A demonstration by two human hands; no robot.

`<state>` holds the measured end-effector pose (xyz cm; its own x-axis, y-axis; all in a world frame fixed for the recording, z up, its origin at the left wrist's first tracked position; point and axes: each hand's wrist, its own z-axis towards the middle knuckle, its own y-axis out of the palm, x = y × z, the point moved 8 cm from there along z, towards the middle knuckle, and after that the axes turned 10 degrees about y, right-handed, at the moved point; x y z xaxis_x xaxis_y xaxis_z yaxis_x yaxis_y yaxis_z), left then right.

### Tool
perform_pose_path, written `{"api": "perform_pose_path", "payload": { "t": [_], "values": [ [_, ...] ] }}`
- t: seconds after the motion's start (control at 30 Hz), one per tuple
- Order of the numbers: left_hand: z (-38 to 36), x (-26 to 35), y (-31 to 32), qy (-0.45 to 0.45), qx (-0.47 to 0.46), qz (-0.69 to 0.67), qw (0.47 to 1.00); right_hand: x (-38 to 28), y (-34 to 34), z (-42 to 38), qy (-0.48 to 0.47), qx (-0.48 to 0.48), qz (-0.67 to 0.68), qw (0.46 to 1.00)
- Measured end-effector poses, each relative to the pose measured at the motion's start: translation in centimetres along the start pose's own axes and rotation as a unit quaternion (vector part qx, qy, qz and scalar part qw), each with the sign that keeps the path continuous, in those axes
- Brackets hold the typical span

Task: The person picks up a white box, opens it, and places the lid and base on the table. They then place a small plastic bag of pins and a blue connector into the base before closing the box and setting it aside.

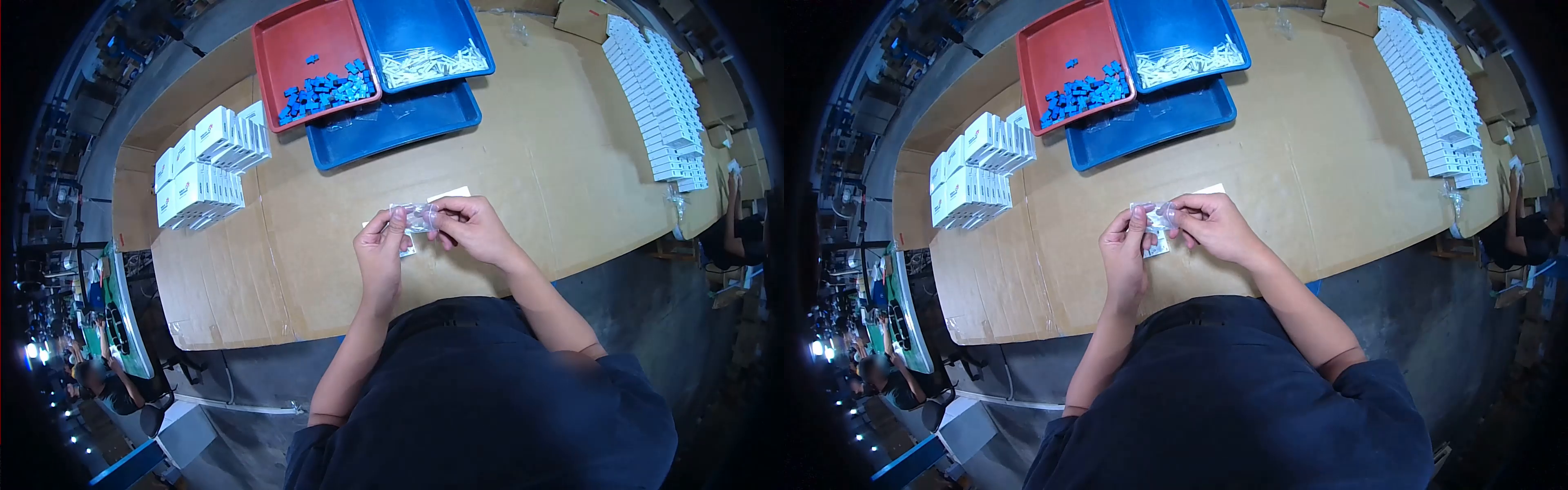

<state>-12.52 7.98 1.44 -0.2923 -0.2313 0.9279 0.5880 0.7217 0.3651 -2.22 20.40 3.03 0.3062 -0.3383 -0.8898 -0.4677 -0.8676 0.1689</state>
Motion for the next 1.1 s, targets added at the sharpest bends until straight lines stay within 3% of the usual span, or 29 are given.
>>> {"api": "perform_pose_path", "payload": {
  "t": [0.23, 0.3, 0.33, 0.4, 0.5, 0.7, 0.9, 1.1],
  "values": [
    [0.4, 2.7, 0.0, 0.102, -0.01, 0.152, 0.983, -0.3, 0.4, -0.4, 0.026, -0.022, 0.015, 0.999],
    [-0.5, 8.9, 3.1, 0.326, -0.022, 0.352, 0.877, 0.0, 0.5, -0.2, 0.041, -0.03, 0.006, 0.999],
    [-0.5, 9.9, 3.1, 0.325, -0.021, 0.353, 0.877, 0.1, 0.5, -0.1, 0.042, -0.03, 0.006, 0.999],
    [-0.9, 10.5, 5.3, 0.369, -0.169, 0.504, 0.762, 0.5, 0.6, 0.1, 0.044, -0.042, 0.003, 0.998],
    [-0.4, 9.0, 4.5, 0.352, -0.227, 0.493, 0.763, 0.1, 0.9, 0.2, 0.036, -0.055, -0.014, 0.998],
    [-0.1, 8.4, 4.1, 0.307, -0.232, 0.466, 0.797, -0.4, 0.7, 0.2, 0.008, -0.028, -0.099, 0.995],
    [-0.2, 7.6, 3.9, 0.293, -0.236, 0.444, 0.813, -0.3, 0.5, 0.2, 0.024, -0.024, -0.097, 0.995],
    [-0.3, 7.3, 3.9, 0.295, -0.238, 0.46, 0.803, 0.3, 0.0, 0.5, 0.017, -0.017, -0.124, 0.992]
  ]
}}
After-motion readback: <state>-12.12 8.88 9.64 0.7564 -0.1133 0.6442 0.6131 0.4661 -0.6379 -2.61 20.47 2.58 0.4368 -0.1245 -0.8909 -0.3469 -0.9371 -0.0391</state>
